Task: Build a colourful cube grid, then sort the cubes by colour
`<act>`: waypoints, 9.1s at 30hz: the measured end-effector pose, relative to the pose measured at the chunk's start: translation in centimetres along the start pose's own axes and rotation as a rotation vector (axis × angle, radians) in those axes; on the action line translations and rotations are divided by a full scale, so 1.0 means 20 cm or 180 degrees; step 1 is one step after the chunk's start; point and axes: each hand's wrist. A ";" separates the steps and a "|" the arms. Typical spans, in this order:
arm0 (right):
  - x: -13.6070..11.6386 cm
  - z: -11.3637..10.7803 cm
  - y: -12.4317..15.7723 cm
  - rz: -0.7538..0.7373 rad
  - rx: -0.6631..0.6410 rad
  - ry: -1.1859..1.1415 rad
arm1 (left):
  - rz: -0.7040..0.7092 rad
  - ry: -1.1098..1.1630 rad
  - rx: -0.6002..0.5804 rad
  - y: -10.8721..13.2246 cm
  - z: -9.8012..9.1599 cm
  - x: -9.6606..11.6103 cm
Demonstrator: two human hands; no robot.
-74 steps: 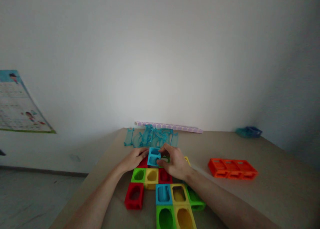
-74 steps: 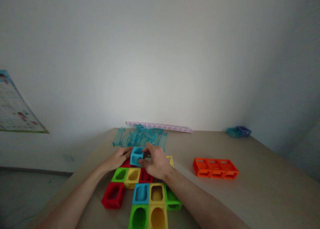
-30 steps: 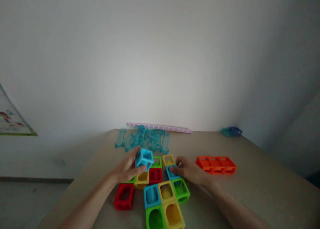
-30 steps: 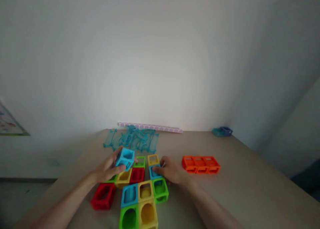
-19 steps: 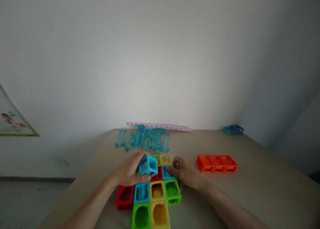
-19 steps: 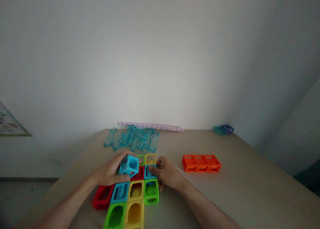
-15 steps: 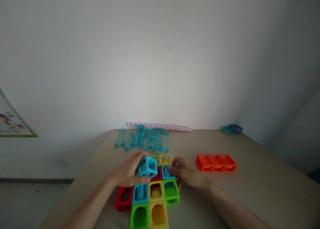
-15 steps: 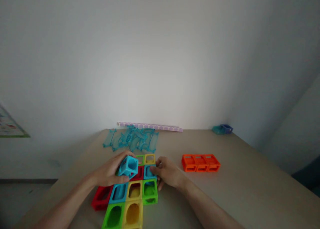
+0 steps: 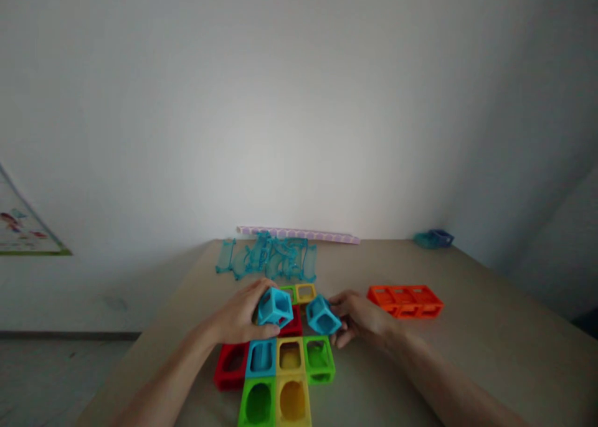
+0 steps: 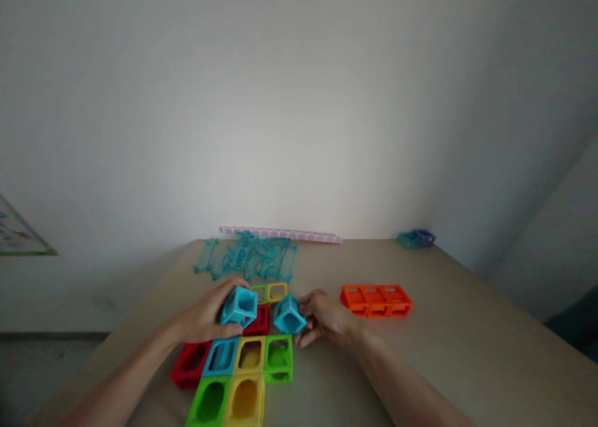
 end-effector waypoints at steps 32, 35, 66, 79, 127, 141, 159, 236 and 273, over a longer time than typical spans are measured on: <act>-0.01 0.22 0.05 -0.2854 0.0708 0.2587 | 0.0036 0.0293 0.0480 0.01 0.03 -0.05; 0.00 0.23 0.05 -0.2782 0.0667 0.2530 | 0.0033 0.0393 0.0551 0.01 0.03 -0.06; -0.05 0.28 0.15 -0.3101 -0.0560 0.3765 | 0.0435 -0.0094 0.0406 -0.01 0.01 -0.02; -0.12 0.28 0.23 -0.2746 0.0165 0.4073 | 0.0373 0.0005 0.0461 -0.02 0.02 0.00; -0.05 0.52 0.10 -0.2021 0.1025 0.4542 | 0.0229 0.0173 0.0838 -0.05 0.04 0.00; -0.02 0.46 0.14 -0.2178 0.0783 0.3923 | 0.0354 -0.0100 -0.0261 0.02 -0.04 -0.03; 0.06 0.40 0.09 -0.2945 0.0968 0.1989 | 0.0093 0.0070 -0.0260 0.02 -0.02 -0.05; 0.04 0.33 0.09 -0.2381 0.1922 0.2113 | 0.0382 0.3680 0.0157 0.03 0.00 0.09; 0.02 0.32 0.08 -0.2167 0.1091 0.1688 | 0.0870 0.3719 0.0474 0.03 0.08 -0.03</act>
Point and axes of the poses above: each hand's wrist, its own y-axis away from the middle knuckle, its own z-axis out of the palm, x = y × z, and after that the axes turned 3 degrees about y, right-handed
